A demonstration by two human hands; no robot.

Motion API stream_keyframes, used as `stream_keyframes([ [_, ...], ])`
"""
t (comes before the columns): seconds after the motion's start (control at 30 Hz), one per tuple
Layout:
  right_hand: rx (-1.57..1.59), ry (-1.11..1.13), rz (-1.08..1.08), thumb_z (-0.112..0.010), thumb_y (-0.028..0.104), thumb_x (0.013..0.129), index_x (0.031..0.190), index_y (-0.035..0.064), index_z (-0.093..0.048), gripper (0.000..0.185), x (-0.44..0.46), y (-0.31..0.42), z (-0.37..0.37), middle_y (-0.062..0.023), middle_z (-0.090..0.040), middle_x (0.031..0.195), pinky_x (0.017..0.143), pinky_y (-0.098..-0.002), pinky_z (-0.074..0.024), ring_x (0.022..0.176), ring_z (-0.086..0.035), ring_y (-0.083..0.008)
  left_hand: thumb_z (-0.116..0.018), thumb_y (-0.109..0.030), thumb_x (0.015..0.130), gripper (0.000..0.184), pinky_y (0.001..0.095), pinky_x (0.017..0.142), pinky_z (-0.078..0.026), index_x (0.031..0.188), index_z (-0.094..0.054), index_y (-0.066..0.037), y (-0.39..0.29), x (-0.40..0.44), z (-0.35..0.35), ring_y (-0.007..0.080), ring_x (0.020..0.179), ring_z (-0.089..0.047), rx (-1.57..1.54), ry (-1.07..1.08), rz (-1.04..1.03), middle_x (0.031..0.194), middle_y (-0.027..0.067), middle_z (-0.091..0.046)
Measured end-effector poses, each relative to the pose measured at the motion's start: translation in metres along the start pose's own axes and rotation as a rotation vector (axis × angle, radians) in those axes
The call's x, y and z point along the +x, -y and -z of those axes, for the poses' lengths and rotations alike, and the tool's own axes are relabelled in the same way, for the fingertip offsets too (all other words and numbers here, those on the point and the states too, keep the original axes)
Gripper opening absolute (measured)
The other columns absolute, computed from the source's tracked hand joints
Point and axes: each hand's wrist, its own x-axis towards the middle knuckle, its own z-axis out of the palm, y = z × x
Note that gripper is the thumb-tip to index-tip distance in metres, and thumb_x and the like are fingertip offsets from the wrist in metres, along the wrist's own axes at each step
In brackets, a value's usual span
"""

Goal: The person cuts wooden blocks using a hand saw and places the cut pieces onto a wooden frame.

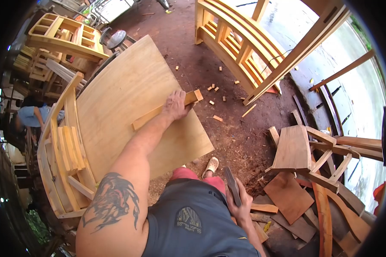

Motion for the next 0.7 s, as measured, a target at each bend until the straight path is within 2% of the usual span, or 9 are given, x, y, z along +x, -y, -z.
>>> stream_keyframes([
  [0.13, 0.021, 0.022, -0.001, -0.079, 0.006, 0.088, 0.146, -0.0026, -0.055, 0.063, -0.004, 0.014, 0.009, -0.0257, -0.077, 0.108, 0.080, -0.0405, -0.0627, 0.095, -0.079, -0.0373, -0.071, -0.050, 0.094, 0.061, 0.0503, 0.102, -0.048, 0.121, -0.055, 0.003, -0.002, -0.002, -0.001, 0.0419, 0.117, -0.057, 0.004, 0.034, 0.000, 0.118, 0.0243, -0.059],
  [0.23, 0.019, -0.035, 0.041, -0.078, 0.011, 0.089, 0.143, 0.0015, -0.058, 0.058, 0.080, -0.022, -0.058, -0.0247, -0.077, 0.101, 0.074, -0.0436, -0.0629, 0.088, -0.079, -0.0388, -0.072, -0.048, 0.094, 0.061, 0.0501, 0.103, -0.048, 0.122, -0.056, 0.003, -0.001, 0.001, 0.005, 0.0415, 0.117, -0.057, -0.037, 0.030, 0.015, 0.119, 0.0240, -0.059],
  [0.27, 0.022, -0.104, 0.120, -0.078, 0.018, 0.090, 0.141, 0.0052, -0.059, 0.056, 0.119, -0.030, -0.084, -0.0253, -0.076, 0.094, 0.069, -0.0461, -0.0616, 0.082, -0.077, -0.0410, -0.073, -0.048, 0.093, 0.060, 0.0501, 0.103, -0.048, 0.122, -0.056, 0.003, -0.002, -0.001, 0.007, 0.0413, 0.117, -0.057, -0.058, 0.031, 0.020, 0.119, 0.0239, -0.059],
  [0.3, 0.022, -0.077, 0.089, -0.078, 0.026, 0.091, 0.141, 0.0074, -0.060, 0.057, 0.153, -0.033, -0.103, -0.0263, -0.074, 0.089, 0.068, -0.0491, -0.0600, 0.079, -0.075, -0.0441, -0.074, -0.047, 0.093, 0.059, 0.0500, 0.102, -0.048, 0.121, -0.057, 0.003, -0.003, -0.003, 0.007, 0.0412, 0.116, -0.058, -0.058, 0.030, 0.018, 0.119, 0.0237, -0.060],
  [0.4, -0.011, -0.057, 0.046, -0.077, 0.033, 0.092, 0.141, 0.0079, -0.059, 0.058, 0.209, -0.011, -0.124, -0.0275, -0.073, 0.086, 0.069, -0.0516, -0.0590, 0.079, -0.074, -0.0464, -0.075, -0.046, 0.091, 0.058, 0.0497, 0.101, -0.049, 0.119, -0.058, 0.002, -0.001, 0.002, 0.009, 0.0404, 0.114, -0.059, -0.053, 0.028, 0.015, 0.118, 0.0226, -0.060],
  [0.5, 0.043, -0.030, -0.039, -0.076, 0.033, 0.092, 0.140, 0.0073, -0.061, 0.056, 0.200, -0.004, -0.116, -0.0280, -0.073, 0.085, 0.070, -0.0519, -0.0587, 0.080, -0.075, -0.0459, -0.074, -0.050, 0.091, 0.059, 0.0493, 0.101, -0.049, 0.118, -0.060, 0.001, -0.005, -0.001, 0.000, 0.0392, 0.115, -0.059, -0.065, 0.048, 0.029, 0.118, 0.0211, -0.062],
  [0.6, 0.005, -0.122, 0.044, -0.078, 0.029, 0.092, 0.139, 0.0050, -0.061, 0.055, 0.154, -0.010, -0.107, -0.0279, -0.073, 0.086, 0.069, -0.0486, -0.0598, 0.081, -0.076, -0.0442, -0.073, -0.050, 0.092, 0.060, 0.0492, 0.101, -0.049, 0.120, -0.059, 0.001, 0.000, -0.002, 0.004, 0.0392, 0.115, -0.059, -0.028, 0.039, 0.006, 0.118, 0.0210, -0.061],
  [0.7, 0.044, -0.053, -0.018, -0.079, 0.017, 0.090, 0.141, 0.0012, -0.060, 0.056, 0.087, -0.019, -0.071, -0.0263, -0.076, 0.096, 0.074, -0.0432, -0.0620, 0.086, -0.078, -0.0395, -0.071, -0.052, 0.094, 0.061, 0.0489, 0.101, -0.049, 0.121, -0.058, 0.001, 0.001, 0.004, -0.002, 0.0394, 0.117, -0.058, -0.018, -0.001, 0.006, 0.121, 0.0219, -0.060],
])
